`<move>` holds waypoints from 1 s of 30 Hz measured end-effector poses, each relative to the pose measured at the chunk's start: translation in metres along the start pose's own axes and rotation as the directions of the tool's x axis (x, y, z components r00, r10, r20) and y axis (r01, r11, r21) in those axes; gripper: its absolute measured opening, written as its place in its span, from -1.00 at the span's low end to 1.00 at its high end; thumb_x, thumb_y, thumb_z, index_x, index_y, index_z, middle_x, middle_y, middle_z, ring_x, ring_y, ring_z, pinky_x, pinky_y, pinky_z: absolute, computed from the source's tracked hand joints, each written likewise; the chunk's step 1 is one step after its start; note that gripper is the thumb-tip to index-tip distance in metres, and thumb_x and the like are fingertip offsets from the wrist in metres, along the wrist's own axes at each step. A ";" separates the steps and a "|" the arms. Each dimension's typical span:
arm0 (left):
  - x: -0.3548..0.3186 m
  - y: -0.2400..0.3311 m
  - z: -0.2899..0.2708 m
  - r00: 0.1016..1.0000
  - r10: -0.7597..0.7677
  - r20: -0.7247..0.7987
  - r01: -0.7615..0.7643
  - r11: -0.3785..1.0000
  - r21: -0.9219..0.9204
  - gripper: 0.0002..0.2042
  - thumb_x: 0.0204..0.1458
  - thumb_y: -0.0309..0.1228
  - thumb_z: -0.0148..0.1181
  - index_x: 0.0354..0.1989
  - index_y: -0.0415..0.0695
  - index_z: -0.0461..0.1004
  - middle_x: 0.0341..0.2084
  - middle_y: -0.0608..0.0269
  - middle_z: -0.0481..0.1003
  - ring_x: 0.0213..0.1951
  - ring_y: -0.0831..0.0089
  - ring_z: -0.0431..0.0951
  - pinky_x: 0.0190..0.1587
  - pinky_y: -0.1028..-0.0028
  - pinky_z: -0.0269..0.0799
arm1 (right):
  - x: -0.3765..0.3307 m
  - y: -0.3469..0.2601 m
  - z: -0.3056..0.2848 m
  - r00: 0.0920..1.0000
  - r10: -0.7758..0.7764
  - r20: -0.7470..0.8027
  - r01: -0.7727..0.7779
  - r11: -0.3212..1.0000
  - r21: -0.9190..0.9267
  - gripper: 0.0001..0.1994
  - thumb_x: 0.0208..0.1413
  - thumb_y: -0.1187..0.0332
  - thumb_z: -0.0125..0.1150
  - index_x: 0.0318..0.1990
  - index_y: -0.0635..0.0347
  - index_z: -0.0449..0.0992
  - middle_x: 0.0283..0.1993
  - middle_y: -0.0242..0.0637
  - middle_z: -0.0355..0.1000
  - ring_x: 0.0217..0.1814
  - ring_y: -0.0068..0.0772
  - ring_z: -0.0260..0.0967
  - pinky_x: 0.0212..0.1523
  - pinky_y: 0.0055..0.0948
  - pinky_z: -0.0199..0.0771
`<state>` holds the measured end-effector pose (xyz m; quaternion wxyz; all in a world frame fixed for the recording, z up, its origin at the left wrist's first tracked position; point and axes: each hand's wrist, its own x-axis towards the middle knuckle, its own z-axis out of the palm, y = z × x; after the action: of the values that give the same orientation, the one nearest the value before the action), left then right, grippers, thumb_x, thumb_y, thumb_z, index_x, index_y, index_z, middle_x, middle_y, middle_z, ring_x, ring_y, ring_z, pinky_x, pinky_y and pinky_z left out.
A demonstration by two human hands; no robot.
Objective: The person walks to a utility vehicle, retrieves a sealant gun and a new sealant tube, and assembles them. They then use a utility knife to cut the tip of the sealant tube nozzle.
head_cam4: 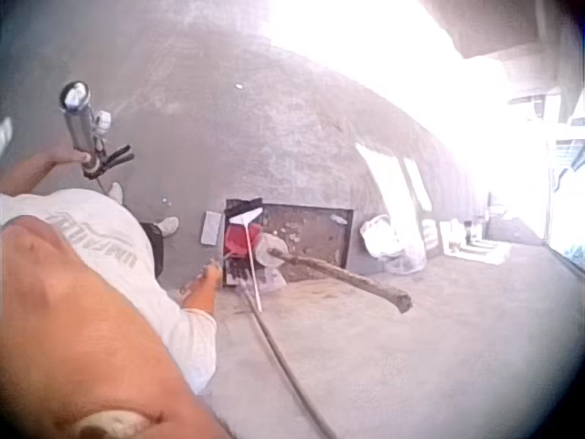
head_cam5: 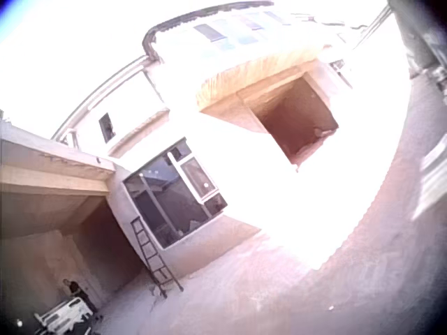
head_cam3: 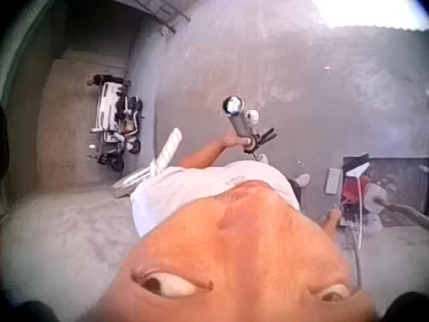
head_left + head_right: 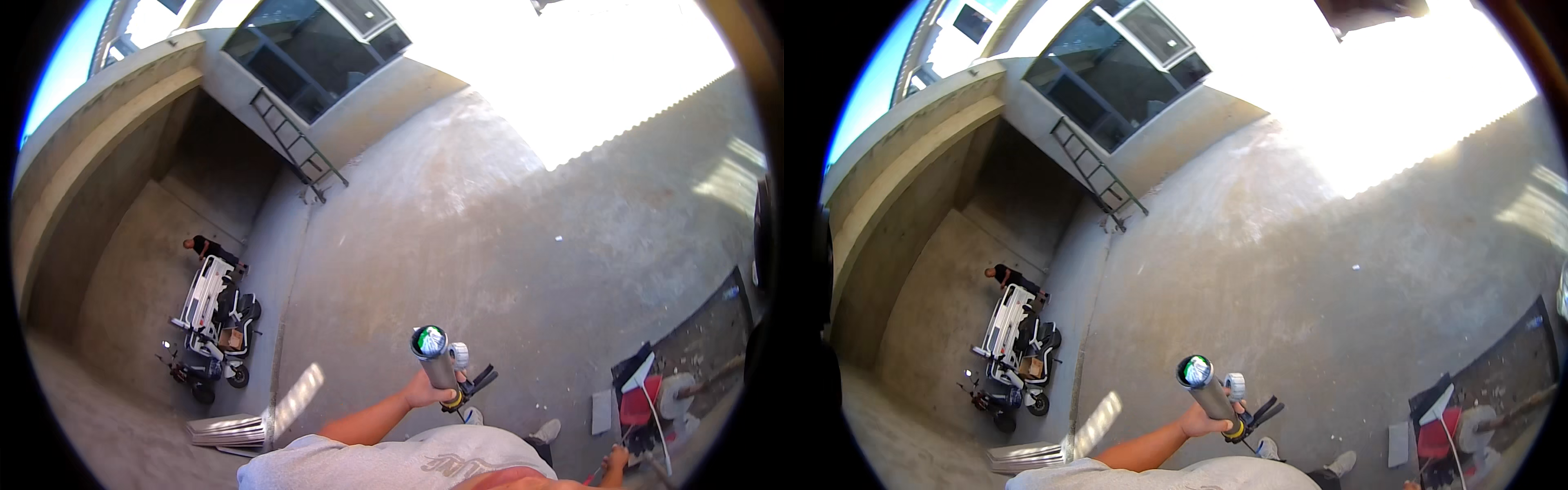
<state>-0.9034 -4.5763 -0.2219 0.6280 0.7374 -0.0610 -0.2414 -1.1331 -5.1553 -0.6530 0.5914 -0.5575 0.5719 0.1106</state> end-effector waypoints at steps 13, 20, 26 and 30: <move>-0.103 -0.027 -0.201 0.945 0.188 -0.267 -0.202 0.979 -0.027 -0.54 -0.04 -0.38 0.48 0.09 -0.19 0.60 0.03 0.19 0.62 0.11 0.35 0.60 0.25 0.24 0.46 | -0.230 -0.322 0.408 0.728 -0.302 0.616 0.512 0.837 -0.195 -0.84 0.34 0.28 0.17 -0.04 0.11 0.48 -0.32 -0.26 0.47 -0.42 -0.34 0.40 -0.47 -0.33 0.41; -0.137 -0.053 -0.312 0.886 0.252 -0.389 -0.239 0.968 0.082 -0.55 -0.05 -0.41 0.49 0.06 -0.16 0.57 -0.02 0.20 0.63 0.08 0.35 0.61 0.22 0.23 0.48 | -0.285 -0.357 0.509 0.701 -0.293 0.650 0.546 0.807 -0.225 -0.80 0.36 0.28 0.14 0.03 0.12 0.49 -0.26 -0.21 0.50 -0.33 -0.26 0.45 -0.38 -0.28 0.47; -0.128 -0.064 -0.382 0.853 0.203 -0.481 -0.179 0.979 0.096 -0.54 -0.07 -0.46 0.48 0.06 -0.18 0.55 -0.06 0.21 0.65 0.02 0.36 0.64 0.18 0.24 0.52 | -0.267 -0.372 0.543 0.795 -0.207 0.571 0.444 0.839 -0.314 -0.76 0.38 0.29 0.11 0.09 0.14 0.50 -0.21 -0.17 0.52 -0.26 -0.19 0.49 -0.31 -0.24 0.52; -0.113 -0.064 -0.425 0.783 0.084 -0.617 -0.089 0.996 0.023 -0.55 -0.09 -0.45 0.48 0.04 -0.21 0.58 -0.11 0.20 0.67 -0.07 0.39 0.67 0.10 0.27 0.58 | -0.240 -0.400 0.582 0.835 -0.154 0.528 0.388 0.846 -0.366 -0.74 0.39 0.29 0.09 0.13 0.15 0.50 -0.18 -0.15 0.54 -0.20 -0.15 0.51 -0.26 -0.21 0.56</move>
<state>-0.8325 -4.1376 -0.2109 0.6263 0.7700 0.1145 0.0413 -0.5810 -4.7179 -0.4086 0.5750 -0.7133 0.2774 0.2891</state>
